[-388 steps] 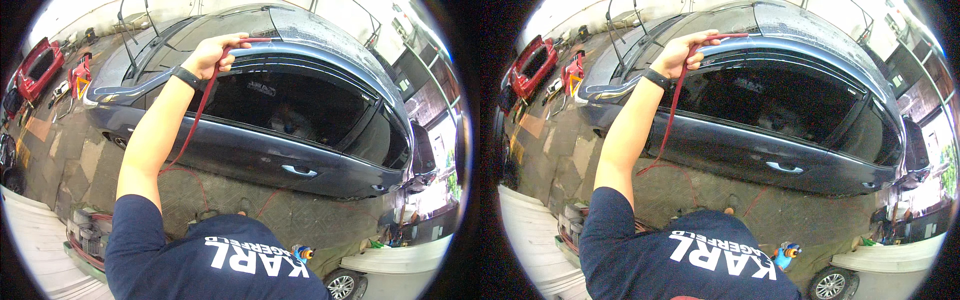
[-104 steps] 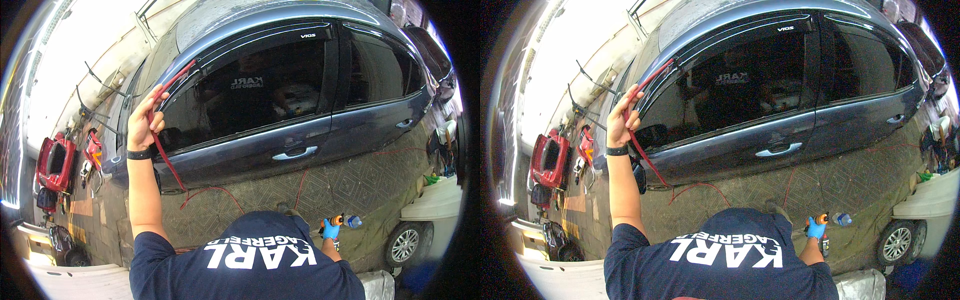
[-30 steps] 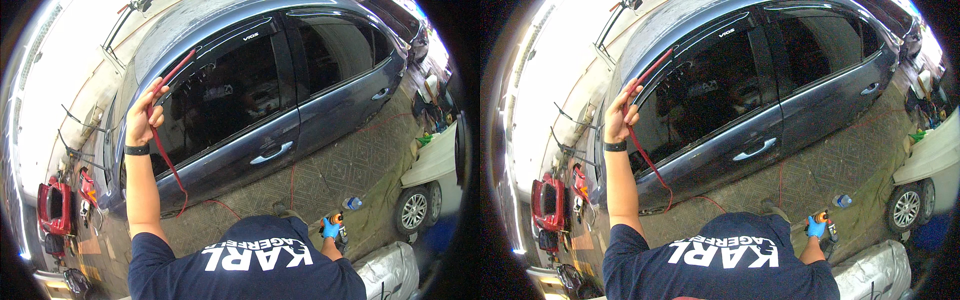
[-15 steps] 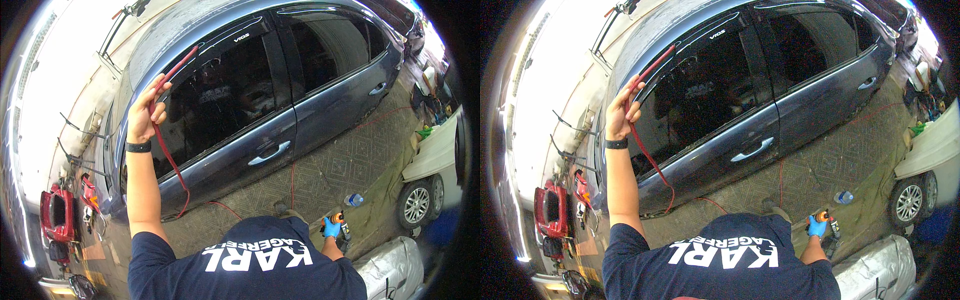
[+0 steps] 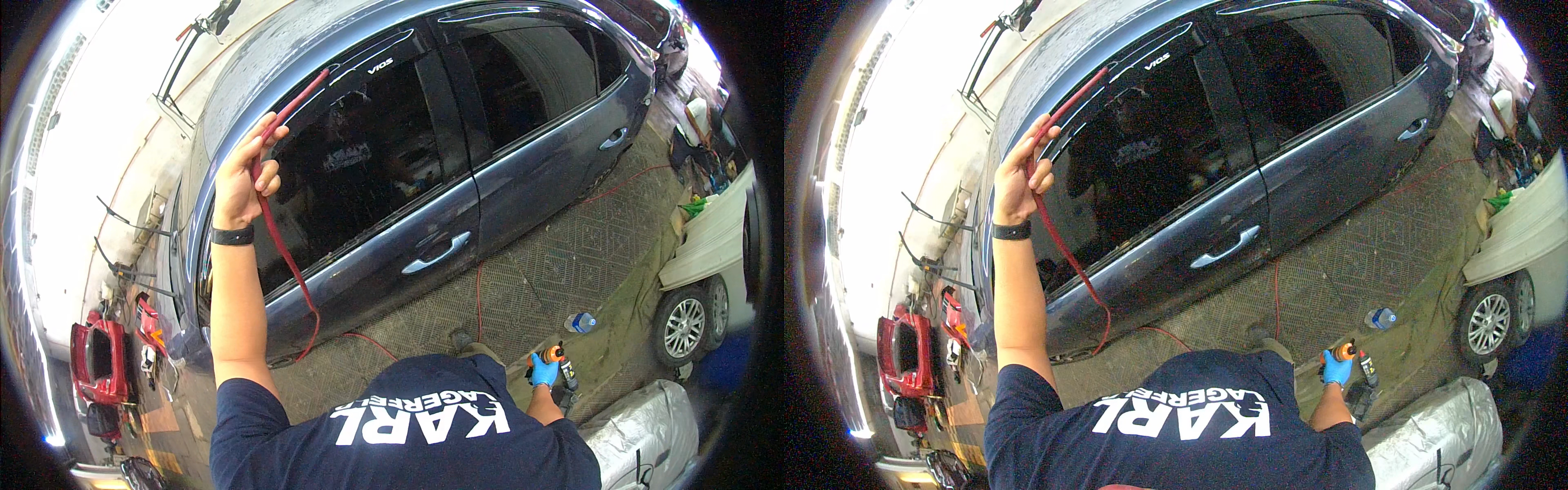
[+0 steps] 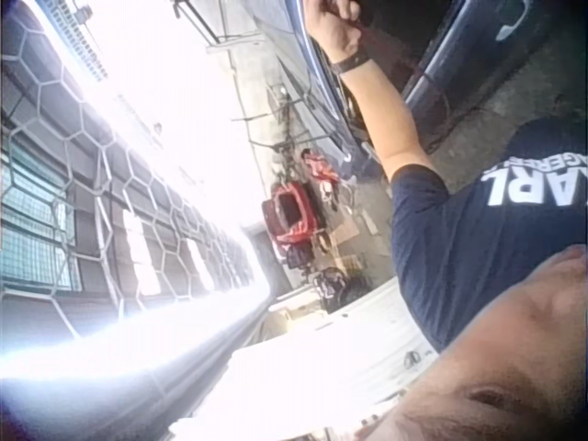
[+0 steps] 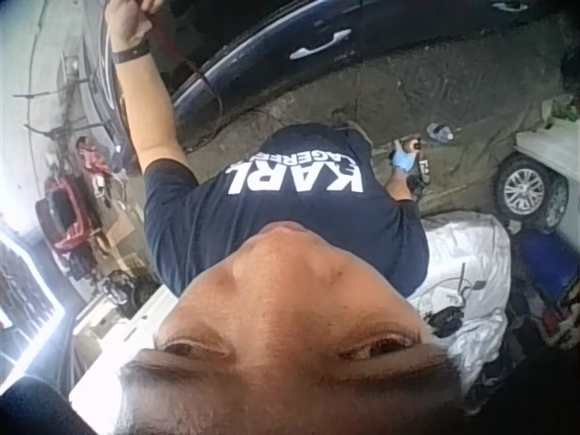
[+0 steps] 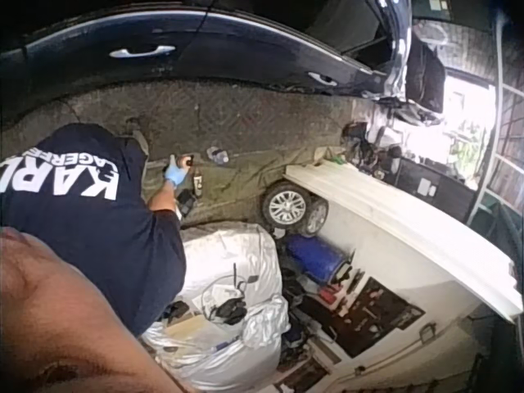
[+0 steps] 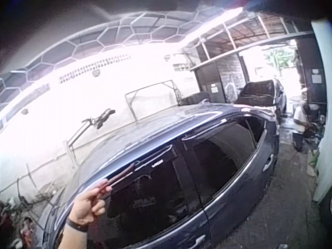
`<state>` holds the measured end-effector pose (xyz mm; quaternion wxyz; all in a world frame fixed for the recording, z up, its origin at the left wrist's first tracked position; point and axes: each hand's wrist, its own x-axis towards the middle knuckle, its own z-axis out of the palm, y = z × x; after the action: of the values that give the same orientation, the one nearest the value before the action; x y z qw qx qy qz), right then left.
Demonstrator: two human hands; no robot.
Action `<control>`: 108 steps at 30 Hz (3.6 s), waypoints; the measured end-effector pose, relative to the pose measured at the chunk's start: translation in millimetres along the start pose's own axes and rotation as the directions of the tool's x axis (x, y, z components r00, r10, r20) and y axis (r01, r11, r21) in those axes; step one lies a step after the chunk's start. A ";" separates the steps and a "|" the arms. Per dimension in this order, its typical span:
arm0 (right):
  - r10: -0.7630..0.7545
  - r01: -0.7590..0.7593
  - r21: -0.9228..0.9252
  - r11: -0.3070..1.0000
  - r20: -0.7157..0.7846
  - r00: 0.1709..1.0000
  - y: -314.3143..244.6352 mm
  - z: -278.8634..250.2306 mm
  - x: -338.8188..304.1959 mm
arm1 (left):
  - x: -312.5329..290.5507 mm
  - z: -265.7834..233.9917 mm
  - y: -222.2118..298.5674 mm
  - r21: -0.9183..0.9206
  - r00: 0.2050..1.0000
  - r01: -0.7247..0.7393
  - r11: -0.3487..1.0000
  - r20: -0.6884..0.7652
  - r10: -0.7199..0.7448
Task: The person wipes the side windows of a dark sedan with a cloth while holding a spray bottle. They then use a red air hose to blow air along the window edges and door seals.
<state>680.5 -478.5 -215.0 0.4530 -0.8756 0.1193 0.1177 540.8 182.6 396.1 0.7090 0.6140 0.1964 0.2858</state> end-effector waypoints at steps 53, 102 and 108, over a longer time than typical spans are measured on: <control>-0.012 0.030 0.173 0.984 -0.108 0.994 -3.4 -14.8 83.8 | 99.6 164.1 -39.5 0.071 0.995 -0.068 0.995 0.079 0.062; -0.003 0.012 0.106 0.994 -0.084 0.996 -10.7 -83.0 28.4 | 51.9 196.2 -182.9 -0.045 0.990 -0.125 0.991 0.052 0.127; 0.009 0.000 0.224 0.975 -0.040 0.999 -11.3 -99.8 14.9 | 78.3 195.8 -140.9 -0.053 0.989 -0.116 0.992 0.090 0.120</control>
<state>708.0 -555.7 -154.9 0.5462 -0.8208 0.1428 0.0867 746.6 73.2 296.2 0.7135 0.6203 0.1199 0.3030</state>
